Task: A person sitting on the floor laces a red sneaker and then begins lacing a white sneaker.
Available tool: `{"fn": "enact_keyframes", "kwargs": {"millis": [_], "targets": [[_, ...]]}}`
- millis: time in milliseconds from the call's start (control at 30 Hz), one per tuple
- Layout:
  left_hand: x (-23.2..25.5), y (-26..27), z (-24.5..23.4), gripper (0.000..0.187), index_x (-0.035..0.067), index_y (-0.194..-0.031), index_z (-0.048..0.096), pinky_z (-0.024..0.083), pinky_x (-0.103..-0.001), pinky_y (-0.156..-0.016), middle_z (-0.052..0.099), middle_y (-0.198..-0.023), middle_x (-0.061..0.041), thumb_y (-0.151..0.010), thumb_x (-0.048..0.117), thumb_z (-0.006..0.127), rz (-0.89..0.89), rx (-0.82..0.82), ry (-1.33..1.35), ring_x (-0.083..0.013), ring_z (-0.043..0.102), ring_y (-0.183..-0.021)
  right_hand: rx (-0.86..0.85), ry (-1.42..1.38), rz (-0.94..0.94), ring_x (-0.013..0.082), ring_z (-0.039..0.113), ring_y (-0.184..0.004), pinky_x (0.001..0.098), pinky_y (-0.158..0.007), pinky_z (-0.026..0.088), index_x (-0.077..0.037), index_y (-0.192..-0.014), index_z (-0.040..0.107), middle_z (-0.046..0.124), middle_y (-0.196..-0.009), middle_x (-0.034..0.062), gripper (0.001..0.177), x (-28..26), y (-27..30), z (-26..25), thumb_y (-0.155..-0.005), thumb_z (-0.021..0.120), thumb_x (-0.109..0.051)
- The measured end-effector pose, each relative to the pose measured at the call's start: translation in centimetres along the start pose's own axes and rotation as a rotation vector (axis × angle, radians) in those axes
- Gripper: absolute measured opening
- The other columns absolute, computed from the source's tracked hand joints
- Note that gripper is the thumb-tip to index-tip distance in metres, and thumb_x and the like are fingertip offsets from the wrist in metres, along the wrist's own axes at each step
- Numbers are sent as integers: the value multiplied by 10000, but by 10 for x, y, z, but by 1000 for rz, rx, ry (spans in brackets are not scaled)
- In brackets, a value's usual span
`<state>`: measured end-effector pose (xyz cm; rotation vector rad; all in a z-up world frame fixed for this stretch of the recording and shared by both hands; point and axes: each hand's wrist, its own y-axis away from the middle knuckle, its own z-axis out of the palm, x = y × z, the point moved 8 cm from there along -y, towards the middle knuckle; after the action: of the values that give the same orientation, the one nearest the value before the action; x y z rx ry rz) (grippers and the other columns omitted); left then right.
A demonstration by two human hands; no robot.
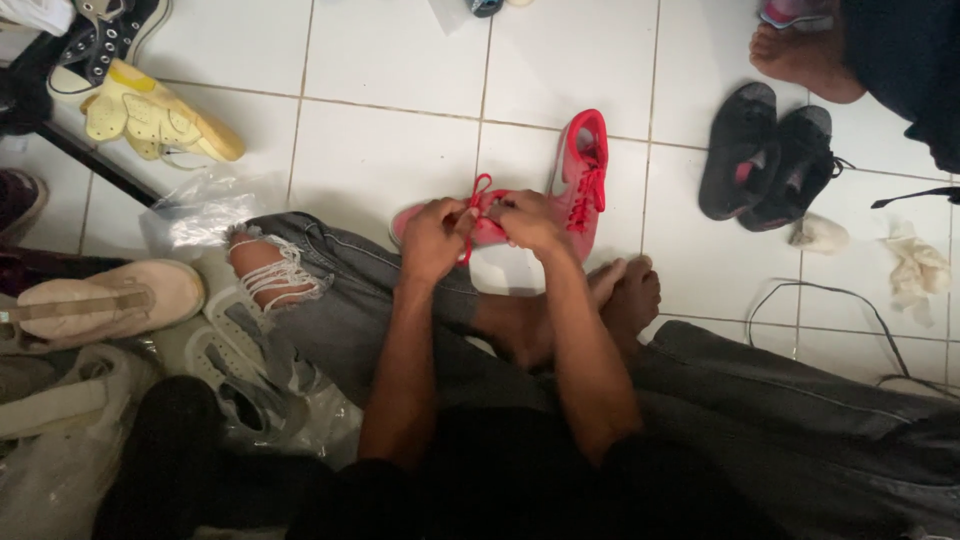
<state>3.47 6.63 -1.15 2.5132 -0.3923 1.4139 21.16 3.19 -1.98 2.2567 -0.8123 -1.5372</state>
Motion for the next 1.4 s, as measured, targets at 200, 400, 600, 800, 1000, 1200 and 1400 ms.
{"fn": "enact_keyframes", "kwargs": {"millis": [200, 400, 600, 800, 1000, 1200, 1400], "targets": [[-21, -4, 12, 287, 155, -1104, 730, 558, -491, -907, 733, -1005, -115, -949, 397, 736, 11, 15, 38, -350, 710, -1014, -1, -300, 38, 127, 448, -325, 276, -291, 331, -13, -803, 667, 534, -620, 112, 185, 13, -1, 8, -866, 686, -186], [3, 2, -10, 213, 136, -1096, 747, 557, -434, -827, 714, -929, -140, -1012, 304, 646, -48, 104, 249, -297, 699, -902, -28, -470, -21, 120, 420, -349, 266, -332, 325, -38, -813, 622, 448, -643, 71, 159, 0, 8, 6, -846, 723, -157], [-14, -11, 5, 235, 134, -1204, 721, 555, -445, -939, 733, -1057, -151, -1006, 242, 657, -72, 120, 416, -327, 710, -1038, -42, -399, -13, 179, 589, -428, 287, -395, 483, -65, -915, 652, 524, -678, 78, 174, 15, -17, 5, -859, 714, -218], [-22, -4, 3, 206, 108, -1172, 722, 539, -434, -949, 730, -997, -148, -987, 163, 651, -64, 220, 415, -301, 704, -1001, -109, -304, 94, 298, 720, -540, 366, -483, 604, -21, -1223, 619, 575, -835, 145, 450, 2, -4, 6, -896, 704, -319], [-87, -9, -11, 167, 129, -1094, 694, 527, -444, -910, 710, -973, -144, -948, 177, 630, -225, 569, 280, -336, 696, -973, -137, -355, 106, 263, 722, -538, 340, -477, 609, -49, -1146, 636, 573, -833, 83, 416, 8, -13, 8, -918, 683, -394], [-74, -1, -12, 278, 150, -1110, 706, 519, -453, -949, 642, -1019, -130, -850, 59, 670, -44, 573, 107, -393, 665, -1027, -102, -374, 98, 292, 727, -551, 384, -506, 627, -78, -1133, 617, 561, -880, 90, 413, 12, -24, 11, -916, 698, -420], [-93, -10, 26, 324, 75, -1185, 693, 522, -539, -930, 634, -1107, -224, -872, 157, 685, 213, 391, -129, -485, 642, -1065, -61, -294, 102, 379, 760, -664, 431, -615, 644, -41, -1302, 603, 564, -1036, 174, 538, -5, -21, 9, -905, 713, -389]]}}
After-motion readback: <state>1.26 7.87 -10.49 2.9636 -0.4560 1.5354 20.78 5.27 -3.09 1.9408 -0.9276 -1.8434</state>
